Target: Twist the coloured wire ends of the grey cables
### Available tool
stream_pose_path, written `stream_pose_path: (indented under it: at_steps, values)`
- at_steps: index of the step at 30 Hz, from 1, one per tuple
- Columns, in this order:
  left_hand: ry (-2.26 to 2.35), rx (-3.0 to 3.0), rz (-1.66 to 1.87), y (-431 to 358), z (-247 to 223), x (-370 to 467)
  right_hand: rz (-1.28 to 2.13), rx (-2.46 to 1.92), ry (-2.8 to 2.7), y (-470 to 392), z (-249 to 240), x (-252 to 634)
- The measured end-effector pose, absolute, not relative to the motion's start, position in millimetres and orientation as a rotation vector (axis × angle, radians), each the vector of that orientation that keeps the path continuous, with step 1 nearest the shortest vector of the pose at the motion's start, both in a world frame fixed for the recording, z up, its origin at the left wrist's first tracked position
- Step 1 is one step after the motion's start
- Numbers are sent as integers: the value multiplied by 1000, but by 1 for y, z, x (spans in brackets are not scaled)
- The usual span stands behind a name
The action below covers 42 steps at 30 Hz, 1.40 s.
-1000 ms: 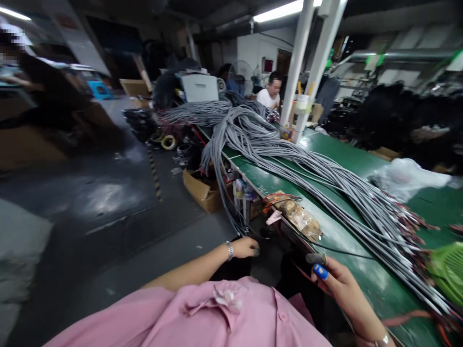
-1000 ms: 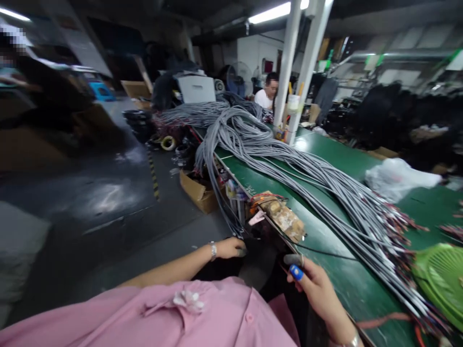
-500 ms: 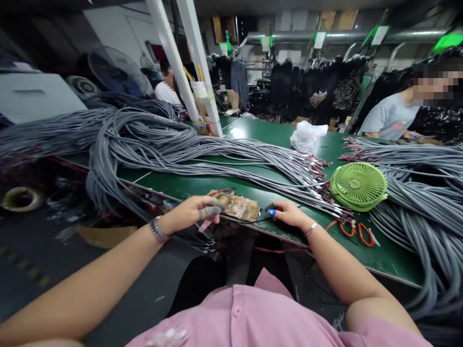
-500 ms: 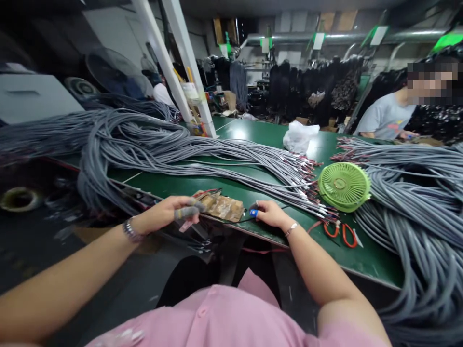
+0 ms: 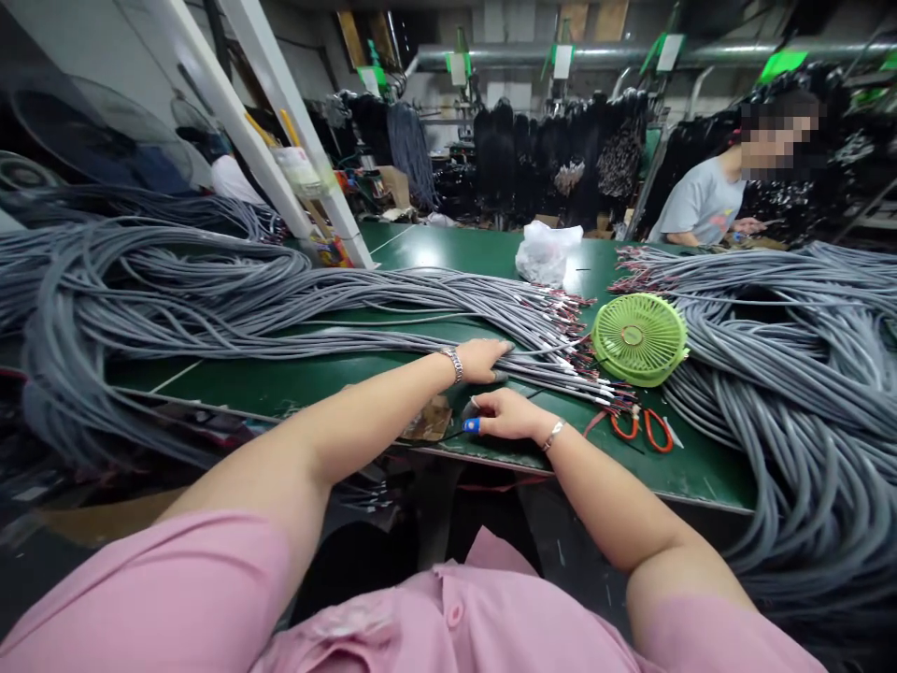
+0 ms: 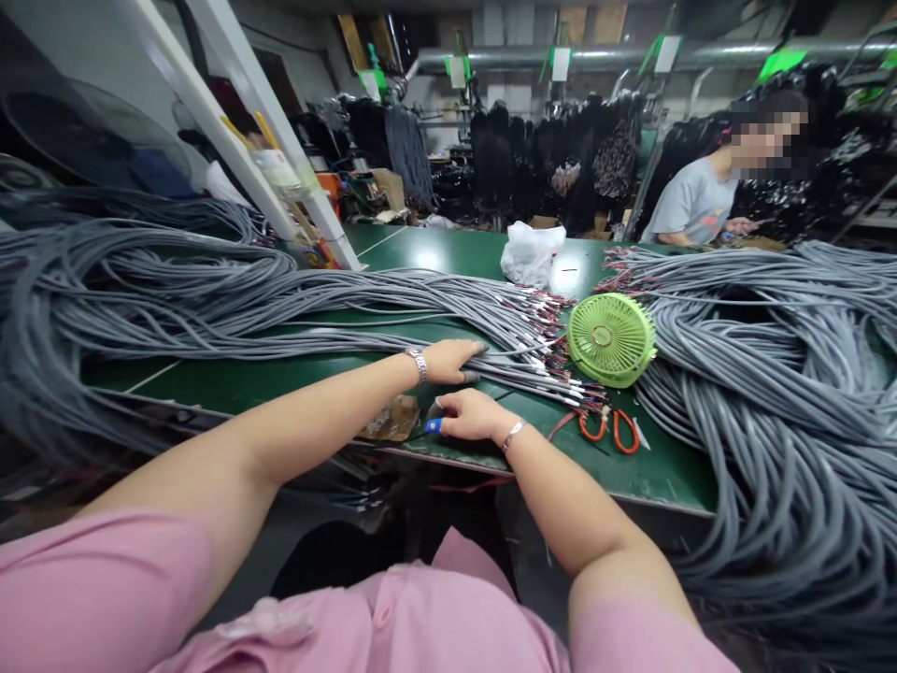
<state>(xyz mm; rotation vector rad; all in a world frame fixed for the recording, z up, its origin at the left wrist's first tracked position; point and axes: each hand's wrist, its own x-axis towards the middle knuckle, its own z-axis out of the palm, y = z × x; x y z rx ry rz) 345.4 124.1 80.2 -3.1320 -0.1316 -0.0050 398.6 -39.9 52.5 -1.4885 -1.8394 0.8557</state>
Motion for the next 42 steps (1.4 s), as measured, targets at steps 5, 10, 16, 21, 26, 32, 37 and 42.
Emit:
stream_pose_path:
  at_steps: [5, 10, 16, 21, 26, 32, 37, 42]
  values:
    - [-121, -3062, 138, 120, 81, 357, 837, -1498, -1901, -43, 56, 399]
    - [-109, -2979, 124, 106, 81, 349, 844, -1479, -1905, -44, 55, 400]
    - [-179, -3018, 162, 94, 85, 345, 851, -1439, -1861, -43, 55, 402]
    - [-260, -3023, 242, 84, 95, 339, 876, -1380, -1860, -40, 53, 401]
    - [-212, -2988, 82, 86, 106, 336, 977, -1341, -1878, -32, 51, 402]
    - [-401, -3005, -461, 86, 169, 297, 1100, -1327, -1887, -31, 51, 403]
    - [-563, -3009, -1172, 94, 244, 228, 1155, -1349, -1864, -29, 47, 406]
    - [-643, -2775, -2124, 97, 301, 138, 1123, -1397, -1825, -30, 50, 406]
